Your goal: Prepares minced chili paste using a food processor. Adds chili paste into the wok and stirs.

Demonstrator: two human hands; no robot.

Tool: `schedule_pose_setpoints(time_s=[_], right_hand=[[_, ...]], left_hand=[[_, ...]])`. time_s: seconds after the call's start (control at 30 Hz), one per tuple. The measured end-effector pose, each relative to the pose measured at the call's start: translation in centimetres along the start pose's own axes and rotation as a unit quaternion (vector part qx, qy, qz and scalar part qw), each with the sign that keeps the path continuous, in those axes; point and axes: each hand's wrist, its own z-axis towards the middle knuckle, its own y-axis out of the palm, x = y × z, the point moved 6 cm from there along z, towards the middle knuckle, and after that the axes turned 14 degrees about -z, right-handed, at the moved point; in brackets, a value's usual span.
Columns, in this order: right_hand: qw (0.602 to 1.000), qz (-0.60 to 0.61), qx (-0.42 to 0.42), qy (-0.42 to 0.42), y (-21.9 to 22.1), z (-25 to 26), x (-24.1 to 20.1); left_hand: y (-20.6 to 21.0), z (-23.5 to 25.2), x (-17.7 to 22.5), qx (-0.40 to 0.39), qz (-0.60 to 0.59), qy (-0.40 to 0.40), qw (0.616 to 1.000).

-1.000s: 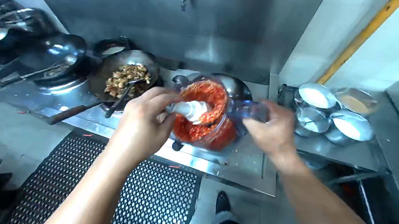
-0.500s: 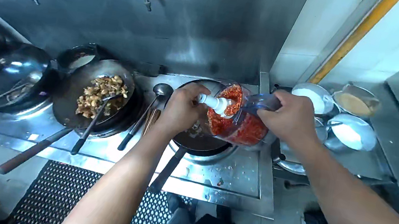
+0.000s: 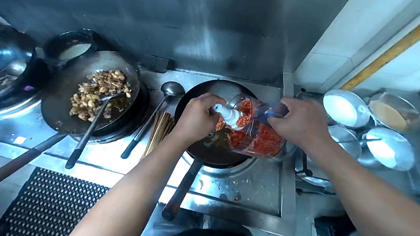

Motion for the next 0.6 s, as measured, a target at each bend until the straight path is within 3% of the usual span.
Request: schedule_pose_setpoints(time_s=[0.2, 0.43, 0.6], right_hand=[[0.999, -0.034, -0.014, -0.034, -0.8, 1.8, -0.1], [0.997, -0.061, -0.023, -0.045, -1.1, 2.6, -0.3], [0.994, -0.087, -0.048, -0.049, -1.0, 2.9, -0.8]], left_hand=[[-0.1, 1.0, -0.1, 0.018, -0.016, -0.016, 1.000], [-0.2, 0.5, -2.6, 0.078, -0.124, -0.052, 0.988], [-0.6, -0.4, -2.2, 0.089, -0.116, -0.046, 0.988]])
